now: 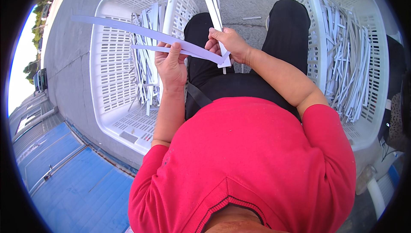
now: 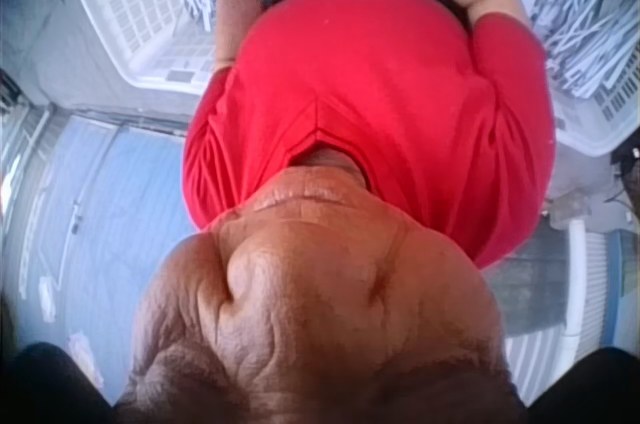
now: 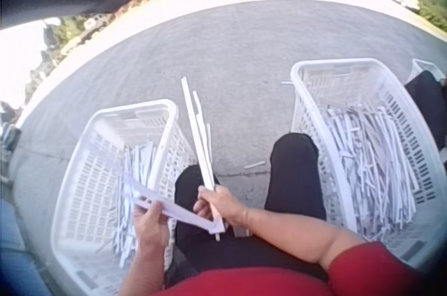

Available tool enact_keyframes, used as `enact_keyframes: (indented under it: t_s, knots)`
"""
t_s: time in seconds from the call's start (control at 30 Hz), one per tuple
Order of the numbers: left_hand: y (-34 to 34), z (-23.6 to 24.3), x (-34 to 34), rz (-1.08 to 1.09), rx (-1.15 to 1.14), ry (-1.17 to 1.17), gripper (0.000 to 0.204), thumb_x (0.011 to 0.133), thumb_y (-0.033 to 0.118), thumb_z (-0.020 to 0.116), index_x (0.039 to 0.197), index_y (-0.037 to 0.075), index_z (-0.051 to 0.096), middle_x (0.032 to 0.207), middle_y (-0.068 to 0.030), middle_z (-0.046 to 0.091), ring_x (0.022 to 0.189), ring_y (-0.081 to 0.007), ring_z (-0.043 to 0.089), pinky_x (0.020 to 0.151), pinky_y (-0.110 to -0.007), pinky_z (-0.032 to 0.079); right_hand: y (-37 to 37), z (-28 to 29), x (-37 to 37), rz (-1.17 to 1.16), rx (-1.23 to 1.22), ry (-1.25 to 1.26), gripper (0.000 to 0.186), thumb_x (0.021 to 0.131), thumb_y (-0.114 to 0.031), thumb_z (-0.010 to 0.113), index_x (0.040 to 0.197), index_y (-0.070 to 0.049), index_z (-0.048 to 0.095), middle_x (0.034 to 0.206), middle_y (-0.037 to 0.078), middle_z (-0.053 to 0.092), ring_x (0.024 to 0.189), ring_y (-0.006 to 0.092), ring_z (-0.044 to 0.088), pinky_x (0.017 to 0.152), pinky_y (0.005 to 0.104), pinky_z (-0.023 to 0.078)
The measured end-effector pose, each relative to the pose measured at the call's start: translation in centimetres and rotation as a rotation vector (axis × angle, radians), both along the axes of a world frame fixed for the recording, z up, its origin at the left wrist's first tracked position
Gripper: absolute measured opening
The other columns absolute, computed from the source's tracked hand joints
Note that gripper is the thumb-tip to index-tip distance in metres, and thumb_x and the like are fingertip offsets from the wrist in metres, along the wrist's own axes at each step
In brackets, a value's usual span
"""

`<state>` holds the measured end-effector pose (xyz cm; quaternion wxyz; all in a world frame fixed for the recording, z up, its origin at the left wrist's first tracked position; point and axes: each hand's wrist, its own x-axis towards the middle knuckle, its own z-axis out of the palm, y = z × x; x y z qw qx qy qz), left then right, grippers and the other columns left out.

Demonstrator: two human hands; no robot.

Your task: The person sorts through white plastic strips by hand, picking them up from one basket, checking them, and placing selected strips into a different basket while sitting on the ground.

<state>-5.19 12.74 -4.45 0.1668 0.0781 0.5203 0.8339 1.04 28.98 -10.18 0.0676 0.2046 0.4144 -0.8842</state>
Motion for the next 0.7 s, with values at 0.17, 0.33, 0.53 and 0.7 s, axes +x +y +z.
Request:
enact_keyframes:
  t_s: [0.17,0.33,0.53,0.7]
  knots:
    - [-3.5,3.6,-4.1,0.156,-0.011,0.170,0.022,0.084,0.001,0.060,0.104,0.003,0.052,0.084,-0.0044,0.061,0.070,-0.0112,0.060,0.059,-0.023,0.051,1.4,-0.9,-0.1,-0.208,-0.014,-0.059,0.029,0.092,-0.030,0.050,0.090,-0.002,0.048,0.070,0.008,0.057,0.052,0.0113,0.055,0.047,0.0262,0.050]
    - [-10.7,5.8,-9.6,0.179,-0.278,0.207,0.019,0.085,0.003,0.059,0.103,0.002,0.052,0.085,-0.0046,0.059,0.073,-0.0126,0.059,0.062,-0.024,0.051,1.7,-0.8,0.0,-0.225,0.040,-0.098,0.030,0.090,-0.029,0.049,0.092,0.001,0.048,0.071,0.010,0.057,0.051,0.0117,0.054,0.048,0.0282,0.049]
    - [-18.2,2.7,-13.6,-0.012,-0.668,-0.013,0.039,0.086,0.009,0.058,0.120,-0.004,0.043,0.086,-0.0062,0.059,0.075,-0.0128,0.059,0.064,-0.025,0.050,1.3,-0.7,0.0,-0.183,0.091,-0.130,0.031,0.089,-0.029,0.050,0.092,0.001,0.050,0.071,0.009,0.058,0.052,0.0113,0.054,0.048,0.0279,0.049]
    - [-17.8,-2.0,-13.0,0.293,-1.208,0.051,0.044,0.086,0.010,0.057,0.125,-0.004,0.042,0.108,-0.0129,0.056,0.092,-0.0149,0.055,0.077,-0.025,0.045,1.2,-1.0,-0.1,-0.129,0.137,-0.158,0.032,0.089,-0.030,0.051,0.092,0.002,0.051,0.070,0.007,0.057,0.053,0.0110,0.053,0.048,0.0272,0.048]
